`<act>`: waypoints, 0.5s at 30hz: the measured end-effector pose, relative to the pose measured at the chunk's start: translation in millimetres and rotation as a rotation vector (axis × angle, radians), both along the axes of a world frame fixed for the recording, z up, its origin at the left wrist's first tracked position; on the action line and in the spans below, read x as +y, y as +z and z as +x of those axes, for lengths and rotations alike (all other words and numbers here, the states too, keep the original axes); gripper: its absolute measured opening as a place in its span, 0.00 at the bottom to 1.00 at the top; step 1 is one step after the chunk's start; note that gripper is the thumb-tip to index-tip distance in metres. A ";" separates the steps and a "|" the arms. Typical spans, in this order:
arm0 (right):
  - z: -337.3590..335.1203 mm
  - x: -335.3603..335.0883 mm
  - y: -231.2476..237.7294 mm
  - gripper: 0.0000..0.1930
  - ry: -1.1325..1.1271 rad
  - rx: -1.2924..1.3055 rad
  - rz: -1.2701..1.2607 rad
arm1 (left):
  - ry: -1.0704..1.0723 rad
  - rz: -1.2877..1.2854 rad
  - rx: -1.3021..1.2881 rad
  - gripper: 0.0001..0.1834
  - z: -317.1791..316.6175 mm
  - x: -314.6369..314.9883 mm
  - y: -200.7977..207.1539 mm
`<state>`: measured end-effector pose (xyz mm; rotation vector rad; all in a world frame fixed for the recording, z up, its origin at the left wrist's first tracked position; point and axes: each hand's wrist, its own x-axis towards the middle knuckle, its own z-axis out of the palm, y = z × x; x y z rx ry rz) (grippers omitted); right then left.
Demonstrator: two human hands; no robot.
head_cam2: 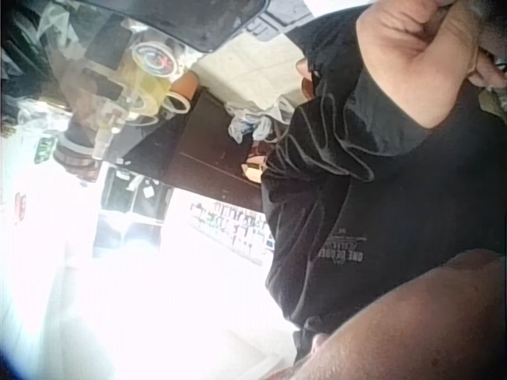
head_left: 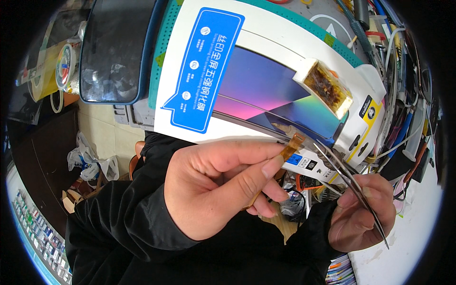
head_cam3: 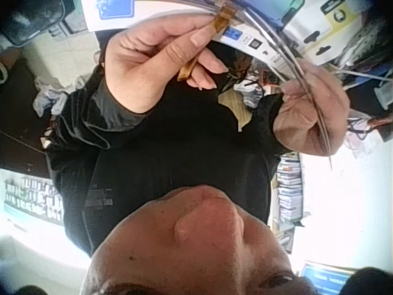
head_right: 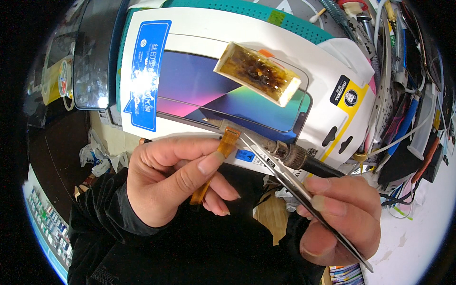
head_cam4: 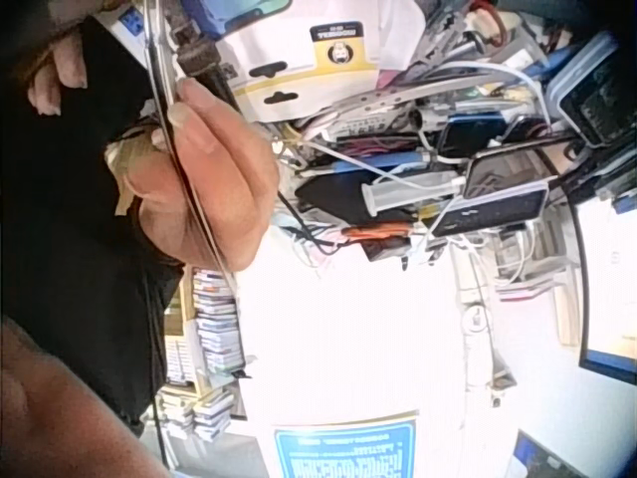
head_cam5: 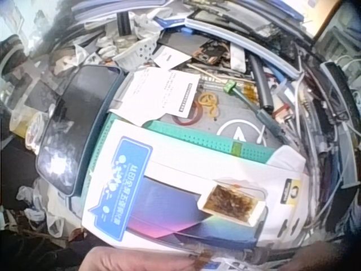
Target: The person disassembles a smartphone, removes a ribbon cable, and uses a soldering iron and tweezers to work on the cable's connector. They then reposition the cable and continue soldering on the phone's internal components.
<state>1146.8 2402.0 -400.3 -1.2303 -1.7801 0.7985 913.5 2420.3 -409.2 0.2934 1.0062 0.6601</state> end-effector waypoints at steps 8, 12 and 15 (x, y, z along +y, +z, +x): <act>3.2 2.0 4.9 0.18 0.050 -0.027 -0.078 | -0.002 0.007 0.015 0.16 0.5 -0.4 0.5; 1.9 1.4 5.0 0.17 0.050 0.015 -0.089 | -0.007 0.000 0.018 0.16 0.5 -0.4 1.0; 1.7 2.2 4.9 0.17 0.064 0.013 -0.086 | -0.009 -0.011 0.017 0.16 0.1 -0.4 1.3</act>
